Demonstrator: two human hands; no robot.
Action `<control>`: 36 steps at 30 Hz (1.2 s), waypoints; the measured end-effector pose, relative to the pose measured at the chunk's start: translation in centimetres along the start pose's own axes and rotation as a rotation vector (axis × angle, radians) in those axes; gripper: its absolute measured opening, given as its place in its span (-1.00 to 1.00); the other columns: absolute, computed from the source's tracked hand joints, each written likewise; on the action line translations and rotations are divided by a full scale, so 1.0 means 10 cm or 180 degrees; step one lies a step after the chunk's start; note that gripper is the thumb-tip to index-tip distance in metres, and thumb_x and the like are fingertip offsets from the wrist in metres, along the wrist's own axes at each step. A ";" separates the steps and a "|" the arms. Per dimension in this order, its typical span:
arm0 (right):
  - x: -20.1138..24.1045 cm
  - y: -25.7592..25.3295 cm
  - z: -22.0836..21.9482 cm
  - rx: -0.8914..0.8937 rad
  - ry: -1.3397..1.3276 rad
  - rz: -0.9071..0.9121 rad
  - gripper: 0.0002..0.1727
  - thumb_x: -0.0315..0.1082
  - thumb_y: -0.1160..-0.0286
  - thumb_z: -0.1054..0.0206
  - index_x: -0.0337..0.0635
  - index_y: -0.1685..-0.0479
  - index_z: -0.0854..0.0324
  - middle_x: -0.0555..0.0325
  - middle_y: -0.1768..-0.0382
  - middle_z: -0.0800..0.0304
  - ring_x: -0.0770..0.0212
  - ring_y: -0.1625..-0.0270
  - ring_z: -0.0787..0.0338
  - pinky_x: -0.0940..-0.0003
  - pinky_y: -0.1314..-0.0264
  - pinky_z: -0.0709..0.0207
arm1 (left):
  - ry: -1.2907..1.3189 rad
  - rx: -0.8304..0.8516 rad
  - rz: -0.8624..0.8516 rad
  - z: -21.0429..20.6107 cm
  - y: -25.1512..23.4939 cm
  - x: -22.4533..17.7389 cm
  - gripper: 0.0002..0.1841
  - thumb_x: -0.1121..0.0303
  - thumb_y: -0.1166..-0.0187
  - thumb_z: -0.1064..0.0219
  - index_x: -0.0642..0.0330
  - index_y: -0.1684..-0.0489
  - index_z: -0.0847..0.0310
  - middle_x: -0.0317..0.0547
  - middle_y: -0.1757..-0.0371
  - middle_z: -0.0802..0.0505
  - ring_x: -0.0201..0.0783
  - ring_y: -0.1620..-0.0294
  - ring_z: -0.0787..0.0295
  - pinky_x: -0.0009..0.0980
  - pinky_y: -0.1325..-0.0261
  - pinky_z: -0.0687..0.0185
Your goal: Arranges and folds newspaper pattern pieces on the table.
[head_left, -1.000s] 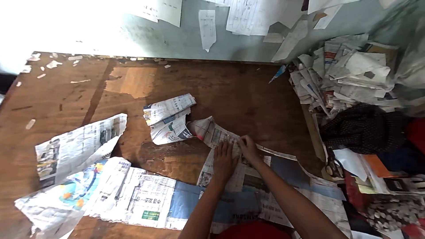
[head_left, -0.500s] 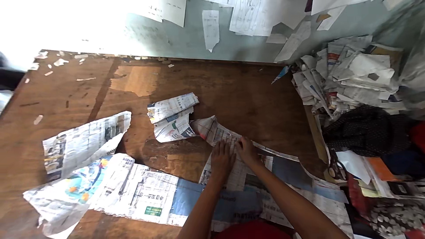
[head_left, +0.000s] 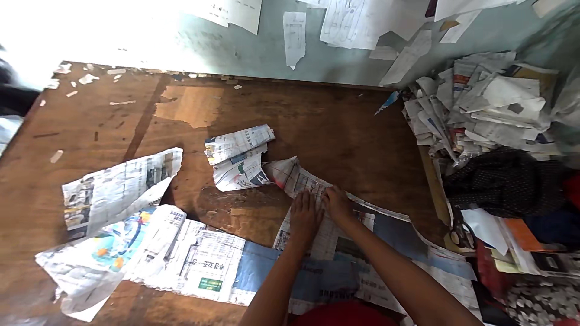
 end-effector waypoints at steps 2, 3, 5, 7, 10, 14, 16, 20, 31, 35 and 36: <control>0.02 -0.01 0.01 0.0085 0.0065 0.0027 -0.71 -0.25 -0.74 -0.20 -0.23 -0.15 -0.72 -0.14 -0.21 -0.69 -0.06 -0.35 -0.69 0.06 -0.43 -0.55 | -0.0004 -0.0012 -0.0001 0.00 0.00 0.01 -0.33 -0.10 -0.68 -0.09 0.32 -0.48 -0.61 0.18 -0.58 -0.65 0.23 -0.59 -0.56 0.12 -0.59 -0.41; 0.04 -0.02 0.02 0.0134 0.0102 0.0044 -0.71 -0.26 -0.75 -0.19 -0.21 -0.16 -0.72 -0.13 -0.21 -0.70 -0.06 -0.35 -0.69 0.05 -0.43 -0.55 | -0.0009 -0.0015 -0.0001 -0.01 0.00 0.01 -0.33 -0.10 -0.68 -0.09 0.32 -0.48 -0.61 0.18 -0.58 -0.64 0.23 -0.59 -0.56 0.11 -0.59 -0.41; 0.08 -0.02 0.02 0.0239 0.0136 0.0053 -0.71 -0.29 -0.74 -0.18 -0.18 -0.21 -0.72 -0.12 -0.23 -0.73 -0.07 -0.36 -0.71 0.01 -0.43 -0.55 | -0.0021 -0.0014 -0.0009 0.00 0.01 0.00 -0.33 -0.10 -0.68 -0.08 0.31 -0.49 -0.61 0.17 -0.59 -0.64 0.22 -0.59 -0.56 0.11 -0.59 -0.41; 0.09 -0.04 0.02 0.0410 0.0040 0.0019 -0.70 -0.31 -0.73 -0.18 -0.18 -0.25 -0.71 -0.11 -0.27 -0.74 -0.06 -0.39 -0.70 -0.01 -0.46 -0.53 | 0.0004 -0.0013 -0.0011 0.01 0.01 0.01 -0.33 -0.09 -0.68 -0.09 0.30 -0.50 -0.60 0.17 -0.59 -0.64 0.22 -0.59 -0.56 0.10 -0.61 -0.40; 0.03 -0.08 0.01 0.0593 -0.0319 -0.0038 -0.70 -0.32 -0.73 -0.19 -0.23 -0.26 -0.68 -0.11 -0.29 -0.72 -0.02 -0.39 -0.70 0.01 -0.51 -0.50 | 0.0061 -0.0063 -0.0006 0.02 0.01 0.02 -0.34 -0.11 -0.67 -0.10 0.28 -0.49 -0.61 0.15 -0.59 -0.65 0.20 -0.59 -0.57 0.09 -0.60 -0.40; 0.03 -0.11 -0.01 0.0638 -0.0330 -0.0148 -0.69 -0.28 -0.74 -0.19 -0.22 -0.26 -0.68 -0.10 -0.28 -0.73 -0.03 -0.38 -0.70 -0.03 -0.50 -0.48 | 0.0088 -0.0171 -0.0041 0.02 0.02 0.04 -0.34 -0.12 -0.68 -0.08 0.27 -0.46 -0.64 0.13 -0.57 -0.67 0.18 -0.57 -0.59 0.10 -0.58 -0.41; 0.06 -0.12 -0.02 0.0638 -0.0306 -0.0224 -0.70 -0.26 -0.74 -0.20 -0.19 -0.25 -0.69 -0.08 -0.27 -0.74 -0.01 -0.38 -0.70 -0.05 -0.47 -0.48 | 0.0066 -0.0230 -0.0051 0.03 0.02 0.04 -0.35 -0.12 -0.67 -0.09 0.26 -0.44 -0.66 0.12 -0.55 -0.69 0.17 -0.55 -0.61 0.10 -0.56 -0.43; 0.07 -0.14 -0.03 0.0655 -0.0441 -0.0221 -0.69 -0.25 -0.74 -0.21 -0.19 -0.26 -0.69 -0.08 -0.23 -0.77 -0.02 -0.32 -0.73 -0.09 -0.44 -0.49 | 0.0249 -0.0212 0.0008 0.07 -0.01 0.05 -0.40 -0.04 -0.67 -0.13 0.28 -0.40 -0.68 0.11 -0.52 -0.71 0.17 -0.55 -0.62 0.12 -0.56 -0.43; 0.05 -0.12 -0.07 0.0495 -0.0579 -0.0250 -0.70 -0.21 -0.75 -0.22 -0.15 -0.23 -0.70 -0.01 -0.14 -0.82 0.03 -0.26 -0.75 -0.07 -0.45 -0.45 | 0.0274 -0.0175 0.0040 0.10 -0.03 0.09 -0.51 0.08 -0.73 -0.07 0.21 -0.35 -0.73 -0.01 -0.49 -0.76 0.07 -0.51 -0.66 0.07 -0.53 -0.46; 0.08 -0.12 -0.06 0.0471 -0.0564 -0.0374 -0.70 -0.19 -0.72 -0.25 -0.13 -0.21 -0.72 0.02 -0.11 -0.83 0.07 -0.25 -0.76 -0.07 -0.43 -0.45 | 0.0074 -0.0240 -0.0056 0.08 -0.02 0.09 -0.50 0.04 -0.72 -0.08 0.20 -0.32 -0.75 -0.03 -0.47 -0.77 0.05 -0.49 -0.69 0.06 -0.50 -0.49; 0.08 -0.12 -0.06 0.0476 -0.0570 -0.0376 -0.70 -0.19 -0.72 -0.25 -0.13 -0.21 -0.71 0.02 -0.11 -0.83 0.07 -0.24 -0.77 -0.06 -0.43 -0.45 | 0.0037 -0.0223 -0.0073 0.08 -0.02 0.09 -0.49 0.03 -0.73 -0.08 0.20 -0.34 -0.74 -0.02 -0.48 -0.77 0.06 -0.49 -0.68 0.07 -0.51 -0.48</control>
Point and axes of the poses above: each hand's wrist, its own y-axis away from the middle knuckle, its own z-axis out of the back of the hand, x = y × z, the point moved 6 cm from there along -y, towards the middle knuckle
